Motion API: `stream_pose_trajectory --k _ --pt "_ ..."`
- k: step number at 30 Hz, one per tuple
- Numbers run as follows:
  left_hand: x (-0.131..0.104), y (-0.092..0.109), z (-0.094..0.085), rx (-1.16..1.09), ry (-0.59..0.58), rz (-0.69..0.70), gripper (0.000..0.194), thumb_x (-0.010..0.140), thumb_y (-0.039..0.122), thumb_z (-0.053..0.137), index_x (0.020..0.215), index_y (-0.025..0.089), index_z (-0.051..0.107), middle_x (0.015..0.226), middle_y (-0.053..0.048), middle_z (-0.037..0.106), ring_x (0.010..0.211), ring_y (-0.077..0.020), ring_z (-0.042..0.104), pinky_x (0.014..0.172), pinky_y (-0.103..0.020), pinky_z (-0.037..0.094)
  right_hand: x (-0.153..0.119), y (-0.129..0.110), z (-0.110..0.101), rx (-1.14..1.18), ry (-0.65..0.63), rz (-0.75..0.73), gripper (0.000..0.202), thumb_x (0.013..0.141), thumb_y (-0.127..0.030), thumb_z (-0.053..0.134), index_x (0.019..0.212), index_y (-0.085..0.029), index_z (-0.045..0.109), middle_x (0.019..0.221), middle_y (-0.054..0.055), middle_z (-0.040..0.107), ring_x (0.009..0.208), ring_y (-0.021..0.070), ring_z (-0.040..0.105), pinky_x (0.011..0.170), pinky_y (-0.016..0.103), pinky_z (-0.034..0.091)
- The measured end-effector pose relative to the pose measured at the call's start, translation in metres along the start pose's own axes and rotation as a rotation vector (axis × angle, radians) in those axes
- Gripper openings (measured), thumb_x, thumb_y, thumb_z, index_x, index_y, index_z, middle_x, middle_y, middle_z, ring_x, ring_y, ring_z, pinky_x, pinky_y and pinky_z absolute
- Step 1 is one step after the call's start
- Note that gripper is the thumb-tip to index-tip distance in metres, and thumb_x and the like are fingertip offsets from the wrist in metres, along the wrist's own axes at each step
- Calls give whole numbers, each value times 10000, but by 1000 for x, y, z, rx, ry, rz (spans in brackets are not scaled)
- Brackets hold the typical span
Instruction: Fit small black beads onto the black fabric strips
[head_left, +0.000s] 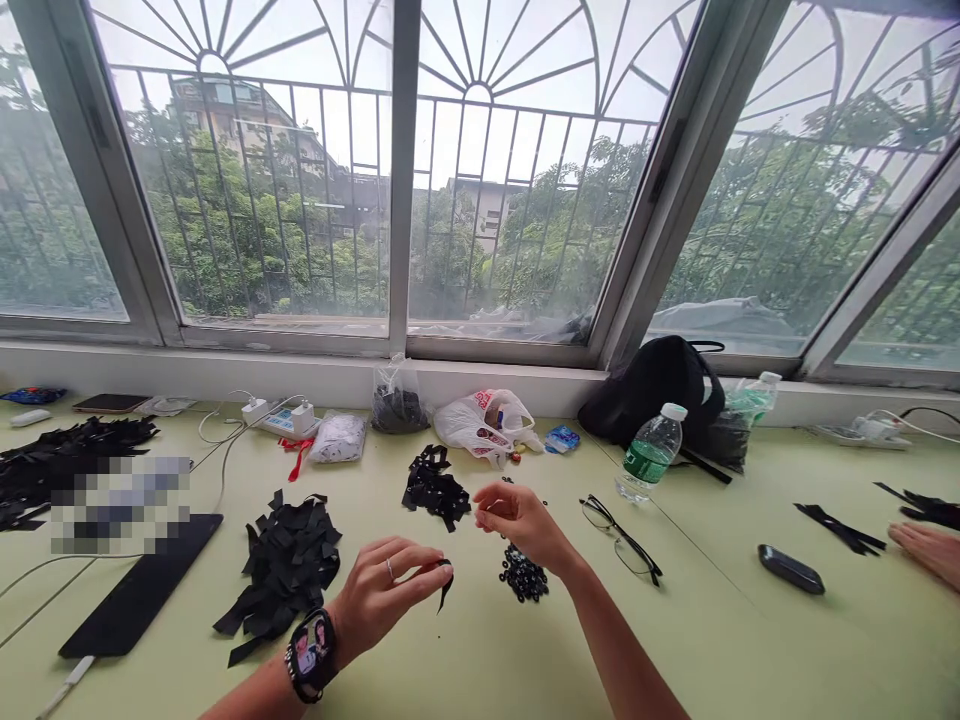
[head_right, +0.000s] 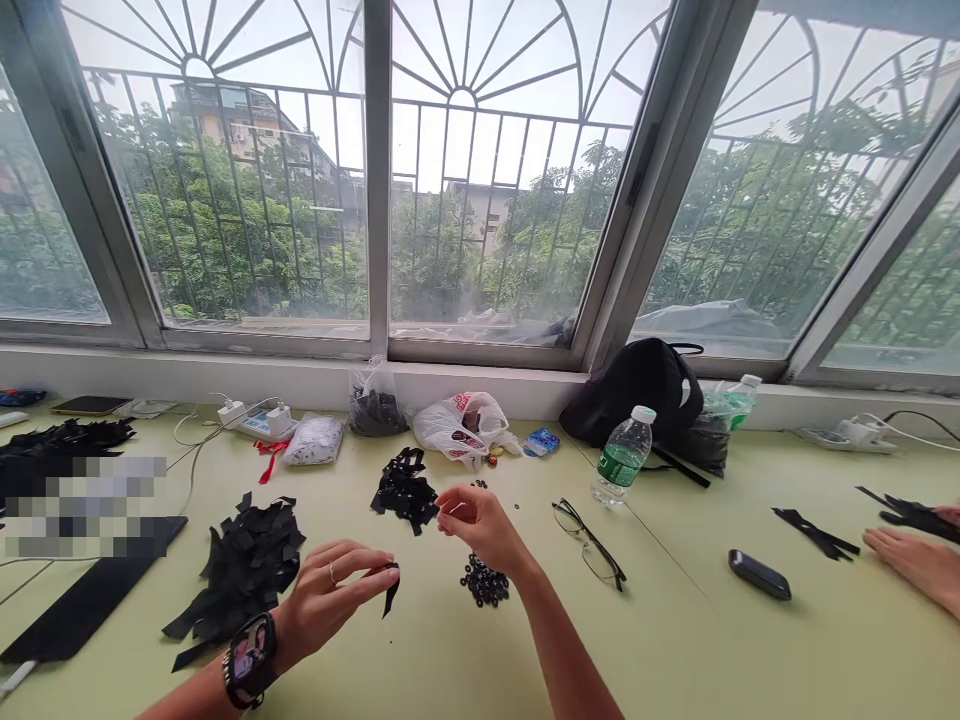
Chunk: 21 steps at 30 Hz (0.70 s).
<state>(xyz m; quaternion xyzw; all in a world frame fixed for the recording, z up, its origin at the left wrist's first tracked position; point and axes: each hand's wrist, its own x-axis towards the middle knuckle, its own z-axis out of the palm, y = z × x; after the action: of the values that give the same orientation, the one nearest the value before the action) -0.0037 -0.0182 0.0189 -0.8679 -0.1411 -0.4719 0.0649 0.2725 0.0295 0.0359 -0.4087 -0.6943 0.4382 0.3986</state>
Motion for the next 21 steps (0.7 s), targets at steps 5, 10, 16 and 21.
stream_pose_trajectory --k 5,10,16,21 --pt "3 1 0 26 -14 -12 263 942 94 605 1169 207 673 1023 -65 755 808 -161 673 719 -281 526 -11 -30 41 274 -113 -74 230 817 -301 787 967 -183 659 902 59 721 842 209 720 720 302 557" --pt "2 1 0 50 -34 -30 242 955 96 583 1141 218 679 975 -50 752 774 -144 669 693 -261 512 -14 -35 57 307 -107 -118 247 775 -264 831 945 -174 676 862 55 734 793 177 696 744 299 561" --pt "3 2 1 35 -19 -56 275 955 68 555 1145 224 678 963 -39 749 756 -130 664 677 -250 500 -13 -36 56 267 -110 -123 272 782 -287 827 981 -181 676 845 49 737 793 183 695 764 311 561" --pt "3 1 1 17 -29 -83 274 956 74 548 1136 233 679 958 -39 757 734 -136 666 652 -250 490 -13 -33 53 223 -143 -117 271 803 -325 800 999 -185 675 856 57 739 828 207 708 784 334 563"
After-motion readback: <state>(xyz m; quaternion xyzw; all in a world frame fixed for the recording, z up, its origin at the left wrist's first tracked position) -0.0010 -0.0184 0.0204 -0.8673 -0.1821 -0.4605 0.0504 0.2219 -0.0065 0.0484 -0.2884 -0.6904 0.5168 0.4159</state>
